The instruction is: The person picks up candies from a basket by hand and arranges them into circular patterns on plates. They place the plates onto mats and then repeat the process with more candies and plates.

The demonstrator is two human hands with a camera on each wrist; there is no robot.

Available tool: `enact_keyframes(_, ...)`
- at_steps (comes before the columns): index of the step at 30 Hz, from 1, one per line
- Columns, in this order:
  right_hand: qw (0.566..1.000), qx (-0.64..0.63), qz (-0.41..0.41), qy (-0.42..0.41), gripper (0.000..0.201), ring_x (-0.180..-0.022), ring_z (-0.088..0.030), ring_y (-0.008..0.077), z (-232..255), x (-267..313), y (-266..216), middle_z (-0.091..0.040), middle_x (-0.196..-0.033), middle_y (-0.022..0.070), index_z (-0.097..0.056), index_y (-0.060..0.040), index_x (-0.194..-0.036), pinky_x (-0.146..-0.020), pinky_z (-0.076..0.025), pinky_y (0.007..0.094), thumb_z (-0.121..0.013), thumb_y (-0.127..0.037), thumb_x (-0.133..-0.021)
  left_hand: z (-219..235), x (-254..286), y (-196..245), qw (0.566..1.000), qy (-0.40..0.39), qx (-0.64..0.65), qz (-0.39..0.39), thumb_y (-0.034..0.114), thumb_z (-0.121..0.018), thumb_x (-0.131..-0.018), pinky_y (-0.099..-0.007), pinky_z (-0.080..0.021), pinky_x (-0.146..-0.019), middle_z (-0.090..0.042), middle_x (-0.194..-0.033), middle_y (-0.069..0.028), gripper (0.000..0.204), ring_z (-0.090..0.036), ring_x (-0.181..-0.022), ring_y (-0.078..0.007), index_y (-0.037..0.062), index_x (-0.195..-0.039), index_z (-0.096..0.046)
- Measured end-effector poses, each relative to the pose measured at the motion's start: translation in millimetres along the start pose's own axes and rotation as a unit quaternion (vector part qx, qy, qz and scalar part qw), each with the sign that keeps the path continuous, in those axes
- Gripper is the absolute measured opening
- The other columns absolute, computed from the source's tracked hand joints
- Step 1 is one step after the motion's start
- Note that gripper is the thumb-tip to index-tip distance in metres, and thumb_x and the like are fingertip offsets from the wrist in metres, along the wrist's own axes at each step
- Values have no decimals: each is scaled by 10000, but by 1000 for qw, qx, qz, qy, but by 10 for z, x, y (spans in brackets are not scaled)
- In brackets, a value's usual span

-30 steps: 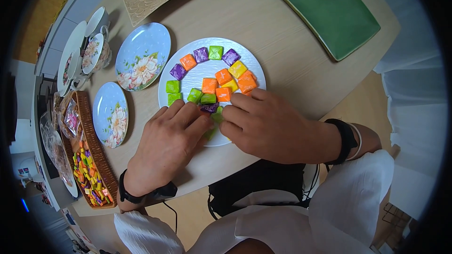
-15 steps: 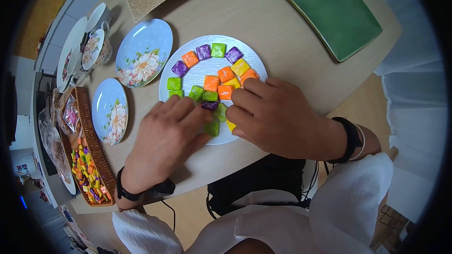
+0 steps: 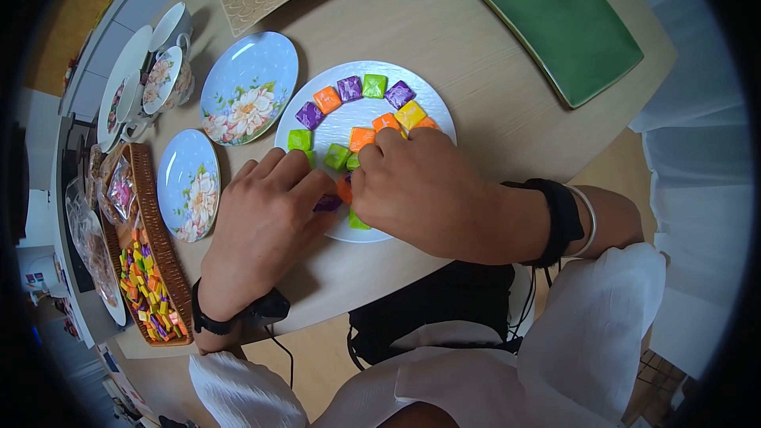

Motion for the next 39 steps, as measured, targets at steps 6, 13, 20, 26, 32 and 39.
enact_keyframes(6, 1000, 15, -5, 19, 104, -730, -595, 186, 22, -73, 13, -582, -673, 54, -648, -56, -731, -491, -452, 297, -683, -140, -679, -6, 25, -10, 999, -19, -30, -12, 86, -666, -675, -335, -423, -655, -539, -828, -55, 162, -576, -831, -212, 75, -812, -580)
enact_keyframes(13, 999, 15, -25, -13, 88, -594, -601, 176, 1, -101, -7, -588, -672, 69, -639, -54, -724, -478, -446, 300, -678, -122, -685, -11, 4, 29, 1000, 0, -1, -30, 97, -679, -669, -334, -435, -656, -555, -812, -52, 170, -583, -839, -216, 72, -815, -596)
enact_keyframes(20, 998, -61, -10, -15, 91, -634, -631, 228, 29, -120, 55, -606, -708, 105, -626, -27, -760, -500, -445, 341, -646, -86, -693, -169, -6, 117, 999, 11, 29, -35, 110, -680, -686, -338, -448, -669, -578, -827, -58, 159, -584, -835, -218, 55, -811, -598)
enact_keyframes(26, 994, -111, -1, -16, 124, -691, -639, 261, 36, -104, 83, -616, -779, 122, -617, -15, -813, -563, -470, 371, -627, -66, -700, -107, 28, 78, 999, -28, 4, -44, 22, -656, -644, -331, -452, -678, -574, -847, -66, 221, -587, -853, -225, 41, -855, -592)
enact_keyframes(32, 991, -136, 7, -13, 121, -740, -640, 260, 45, -79, 71, -616, -799, 116, -612, -14, -820, -587, -484, 377, -622, -79, -719, -89, 37, 73, 998, -52, 6, -42, 1, -685, -580, -334, -451, -685, -575, -860, -73, 283, -585, -864, -226, 38, -844, -592)
enact_keyframes(39, 998, -52, -1, -19, 108, -756, -635, 212, 50, -40, 18, -613, -770, 80, -607, -42, -847, -579, -491, 349, -591, -118, -772, -88, 46, 67, 998, -49, 5, -41, -8, -700, -547, -328, -449, -684, -574, -859, -73, 319, -586, -861, -228, 36, -844, -593)
Point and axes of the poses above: each hand's wrist, its own x-axis away from the middle knuckle, its own z-axis out of the back of the hand, y = z × x, the point moved 4 cm from there along -x, towards the middle knuckle
